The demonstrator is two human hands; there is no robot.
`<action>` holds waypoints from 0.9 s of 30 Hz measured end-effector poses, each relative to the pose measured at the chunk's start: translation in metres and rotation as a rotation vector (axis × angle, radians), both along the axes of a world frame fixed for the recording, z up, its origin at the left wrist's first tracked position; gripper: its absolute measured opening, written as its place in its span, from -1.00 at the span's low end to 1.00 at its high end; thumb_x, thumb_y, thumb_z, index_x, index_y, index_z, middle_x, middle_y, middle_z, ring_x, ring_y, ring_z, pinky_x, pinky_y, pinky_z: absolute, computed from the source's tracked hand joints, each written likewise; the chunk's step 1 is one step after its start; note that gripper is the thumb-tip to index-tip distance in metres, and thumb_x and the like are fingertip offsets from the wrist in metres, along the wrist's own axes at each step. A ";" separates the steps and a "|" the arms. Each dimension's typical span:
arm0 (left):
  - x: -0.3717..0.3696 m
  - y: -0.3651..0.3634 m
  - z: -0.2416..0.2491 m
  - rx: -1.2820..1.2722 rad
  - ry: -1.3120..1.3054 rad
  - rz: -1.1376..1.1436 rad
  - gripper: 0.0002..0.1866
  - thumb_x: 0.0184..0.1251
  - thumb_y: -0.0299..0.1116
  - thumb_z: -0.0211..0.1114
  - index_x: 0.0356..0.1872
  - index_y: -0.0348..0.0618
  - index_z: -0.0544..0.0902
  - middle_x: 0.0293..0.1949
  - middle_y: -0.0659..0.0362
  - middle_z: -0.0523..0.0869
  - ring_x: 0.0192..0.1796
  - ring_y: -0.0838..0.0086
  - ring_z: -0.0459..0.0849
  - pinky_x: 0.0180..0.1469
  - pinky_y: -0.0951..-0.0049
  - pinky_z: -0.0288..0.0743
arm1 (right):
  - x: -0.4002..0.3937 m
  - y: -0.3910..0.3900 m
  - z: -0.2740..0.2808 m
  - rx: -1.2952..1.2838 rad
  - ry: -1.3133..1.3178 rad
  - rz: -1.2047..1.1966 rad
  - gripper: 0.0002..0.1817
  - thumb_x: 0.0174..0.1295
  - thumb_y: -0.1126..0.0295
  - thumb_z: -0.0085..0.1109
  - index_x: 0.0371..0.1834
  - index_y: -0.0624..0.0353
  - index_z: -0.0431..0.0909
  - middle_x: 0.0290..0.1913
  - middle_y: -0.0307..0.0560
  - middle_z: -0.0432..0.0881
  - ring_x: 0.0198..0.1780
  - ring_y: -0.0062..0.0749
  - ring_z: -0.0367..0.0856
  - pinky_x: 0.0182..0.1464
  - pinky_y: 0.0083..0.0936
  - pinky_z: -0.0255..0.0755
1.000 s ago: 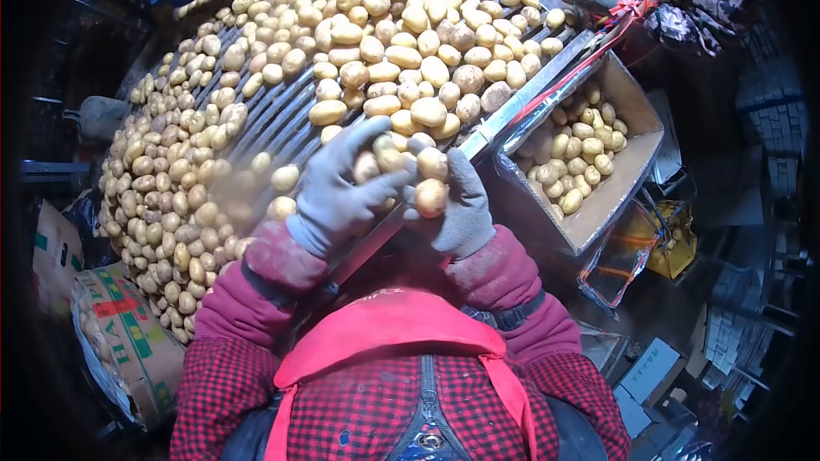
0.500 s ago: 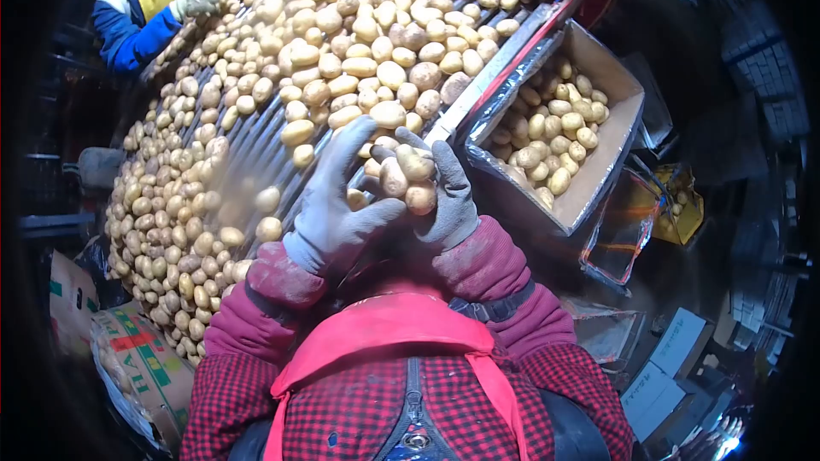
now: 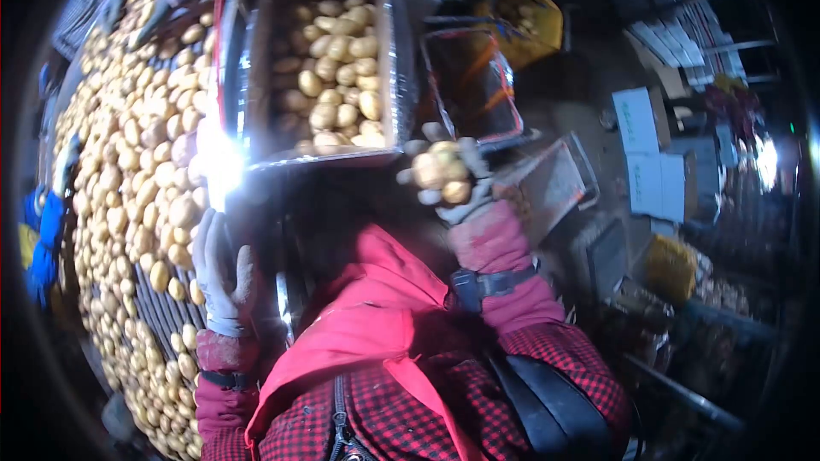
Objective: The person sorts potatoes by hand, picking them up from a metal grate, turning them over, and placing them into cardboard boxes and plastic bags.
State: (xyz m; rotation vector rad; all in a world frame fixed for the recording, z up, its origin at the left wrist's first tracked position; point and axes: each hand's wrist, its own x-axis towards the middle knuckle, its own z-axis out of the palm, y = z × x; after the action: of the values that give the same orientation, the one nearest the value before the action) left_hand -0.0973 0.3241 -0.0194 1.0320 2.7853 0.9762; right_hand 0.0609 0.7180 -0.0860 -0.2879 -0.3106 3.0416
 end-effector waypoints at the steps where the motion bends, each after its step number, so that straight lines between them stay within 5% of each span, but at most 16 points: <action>1: -0.003 0.003 -0.002 -0.057 0.022 -0.031 -0.39 0.52 -0.43 0.27 0.54 -0.37 0.40 0.52 -0.15 0.44 0.59 0.03 0.39 0.62 0.13 0.23 | 0.026 0.028 -0.005 -0.044 -0.017 -0.020 -0.40 0.52 -0.11 0.19 0.50 -0.09 0.49 0.39 0.16 0.59 0.26 0.49 0.62 -0.29 -0.23 0.73; 3: -0.004 0.011 0.000 -0.062 0.026 -0.047 -0.41 0.54 -0.40 0.27 0.53 -0.35 0.43 0.53 -0.16 0.44 0.58 0.02 0.40 0.61 0.13 0.24 | 0.098 0.058 -0.011 0.084 -0.194 -0.315 -0.43 0.51 -0.08 0.16 0.50 -0.15 0.50 0.41 0.09 0.58 0.27 0.34 0.64 -0.33 -0.29 0.73; 4: -0.006 0.011 -0.002 -0.049 0.030 -0.041 -0.42 0.54 -0.39 0.27 0.52 -0.34 0.45 0.53 -0.16 0.44 0.58 0.02 0.41 0.61 0.13 0.25 | 0.105 0.056 -0.004 0.224 -0.650 -0.708 -0.36 0.48 -0.22 0.15 0.45 -0.09 0.54 0.35 0.07 0.64 0.16 0.15 0.72 -0.26 -0.34 0.76; 5: -0.007 0.013 -0.005 -0.007 0.023 -0.034 -0.43 0.53 -0.36 0.28 0.50 -0.33 0.48 0.51 -0.17 0.48 0.57 -0.02 0.42 0.60 0.08 0.26 | 0.150 0.083 -0.022 0.174 -0.355 -0.562 -0.36 0.48 -0.18 0.18 0.42 0.02 0.56 0.31 0.03 0.66 0.12 -0.01 0.75 -0.17 -0.27 0.77; 7: -0.008 0.022 0.001 -0.048 0.029 -0.075 -0.42 0.51 -0.34 0.30 0.49 -0.32 0.48 0.50 -0.18 0.49 0.56 -0.05 0.42 0.59 0.05 0.26 | 0.208 0.108 -0.061 0.325 -0.632 -0.705 -0.48 0.58 0.02 0.06 0.46 0.05 0.48 0.33 0.00 0.63 0.21 -0.09 0.67 0.12 -0.23 0.64; 9: -0.008 0.017 0.017 -0.110 0.040 -0.097 -0.40 0.45 -0.31 0.34 0.47 -0.30 0.51 0.46 -0.20 0.52 0.53 -0.11 0.44 0.58 0.00 0.27 | 0.273 0.136 -0.117 0.517 -0.826 -0.577 -0.57 0.68 0.22 -0.06 0.51 0.07 0.40 0.35 -0.02 0.60 0.30 -0.16 0.59 0.42 -0.18 0.51; 10: -0.009 0.016 0.016 -0.125 0.040 -0.081 -0.39 0.42 -0.29 0.36 0.45 -0.29 0.52 0.44 -0.20 0.54 0.51 -0.15 0.45 0.57 -0.02 0.28 | 0.260 0.141 -0.113 0.320 -0.833 -0.335 -0.49 0.67 0.01 -0.11 0.52 -0.01 0.43 0.42 -0.10 0.55 0.36 -0.22 0.55 0.44 -0.23 0.46; 14: -0.002 0.000 0.022 0.005 0.107 -0.030 -0.34 0.33 -0.19 0.46 0.41 -0.22 0.56 0.36 -0.19 0.57 0.36 -0.16 0.53 0.42 -0.09 0.38 | 0.143 0.127 -0.050 1.314 -1.312 -0.404 -0.32 0.63 -0.10 -0.10 0.73 -0.14 0.18 0.65 -0.21 0.35 0.61 -0.22 0.30 0.61 -0.07 0.15; 15: 0.005 -0.007 0.026 -0.001 0.121 0.039 -0.33 0.33 -0.16 0.47 0.41 -0.21 0.55 0.36 -0.19 0.56 0.36 -0.16 0.53 0.42 -0.09 0.38 | 0.124 0.164 -0.090 1.440 -1.019 -0.457 -0.34 0.65 0.00 -0.12 0.73 -0.10 0.16 0.67 -0.11 0.33 0.65 -0.13 0.26 0.62 0.08 0.07; 18: 0.031 -0.043 0.033 -0.012 0.148 0.238 -0.28 0.33 -0.09 0.46 0.46 -0.16 0.51 0.38 -0.18 0.55 0.38 -0.16 0.52 0.42 -0.08 0.36 | -0.036 0.064 0.009 1.419 -0.479 -0.424 -0.34 0.60 0.08 -0.10 0.68 0.10 0.24 0.64 0.02 0.34 0.64 -0.02 0.29 0.57 0.17 0.16; 23: 0.108 -0.151 0.037 -0.122 0.294 0.846 -0.28 0.36 -0.08 0.45 0.47 -0.18 0.50 0.40 -0.18 0.56 0.43 -0.10 0.53 0.45 -0.03 0.39 | -0.187 -0.092 0.051 1.474 0.173 0.059 -0.49 0.69 0.34 -0.08 0.63 0.23 0.30 0.53 0.07 0.48 0.52 -0.20 0.45 0.52 -0.18 0.34; 26: 0.197 -0.210 0.037 -0.182 0.339 1.294 -0.24 0.30 -0.14 0.53 0.47 -0.21 0.48 0.39 -0.17 0.58 0.44 -0.12 0.52 0.48 -0.04 0.38 | -0.212 -0.212 0.060 1.241 0.456 0.344 -0.55 0.69 0.40 0.00 0.57 0.21 0.40 0.44 0.04 0.58 0.44 -0.29 0.54 0.46 -0.31 0.43; 27: 0.229 -0.224 0.036 -0.212 0.320 1.428 -0.20 0.27 -0.15 0.55 0.50 -0.20 0.45 0.41 -0.17 0.55 0.46 -0.12 0.50 0.50 -0.04 0.35 | -0.213 -0.244 0.061 1.345 0.485 0.424 -0.56 0.67 0.45 0.01 0.56 0.22 0.42 0.43 0.04 0.59 0.42 -0.29 0.56 0.45 -0.33 0.44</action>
State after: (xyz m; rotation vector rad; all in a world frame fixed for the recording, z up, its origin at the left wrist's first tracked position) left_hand 0.1321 0.0997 0.0170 -1.1405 3.5420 0.3975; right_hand -0.1521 0.4744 -0.0248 0.6336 -2.2947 2.3031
